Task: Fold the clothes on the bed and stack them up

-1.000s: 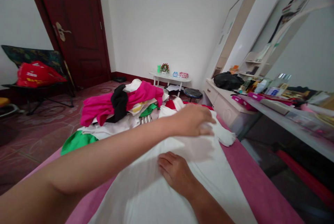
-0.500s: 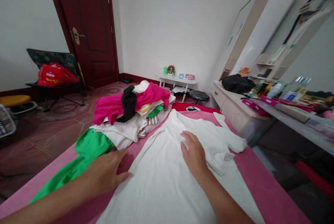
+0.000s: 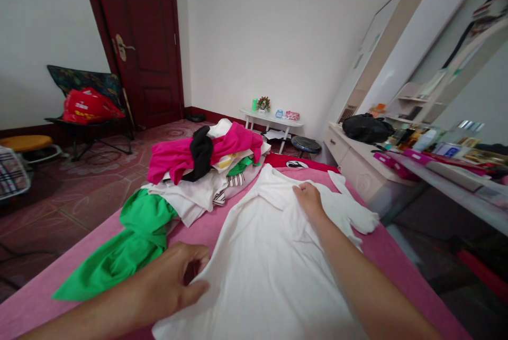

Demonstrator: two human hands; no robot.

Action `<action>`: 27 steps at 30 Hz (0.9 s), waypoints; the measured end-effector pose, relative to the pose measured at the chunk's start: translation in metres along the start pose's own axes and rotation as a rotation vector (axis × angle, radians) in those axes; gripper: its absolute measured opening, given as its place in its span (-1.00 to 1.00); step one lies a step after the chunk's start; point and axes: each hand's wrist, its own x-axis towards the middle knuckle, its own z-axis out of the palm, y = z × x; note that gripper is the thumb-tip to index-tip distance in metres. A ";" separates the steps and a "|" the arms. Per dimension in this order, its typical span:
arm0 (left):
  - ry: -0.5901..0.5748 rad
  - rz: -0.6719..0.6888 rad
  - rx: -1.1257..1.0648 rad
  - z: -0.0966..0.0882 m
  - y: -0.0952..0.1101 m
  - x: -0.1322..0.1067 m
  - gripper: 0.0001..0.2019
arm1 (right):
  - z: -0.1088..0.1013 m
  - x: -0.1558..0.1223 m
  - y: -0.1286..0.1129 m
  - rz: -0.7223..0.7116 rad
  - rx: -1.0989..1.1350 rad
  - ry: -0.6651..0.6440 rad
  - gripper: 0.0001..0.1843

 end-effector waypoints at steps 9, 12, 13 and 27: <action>-0.112 0.151 0.107 0.013 0.073 0.017 -0.89 | -0.037 0.048 0.029 0.053 -0.007 0.124 -0.68; -0.291 0.332 0.130 0.031 0.080 0.040 -0.84 | -0.040 0.045 0.040 0.081 -0.078 0.081 -0.74; -0.385 0.419 0.124 0.037 0.079 0.049 -0.81 | -0.039 0.043 0.043 0.095 -0.109 0.057 -0.78; 0.333 0.304 0.219 0.059 0.051 0.199 -0.44 | 0.025 0.041 -0.004 -0.397 -0.074 -0.257 -0.64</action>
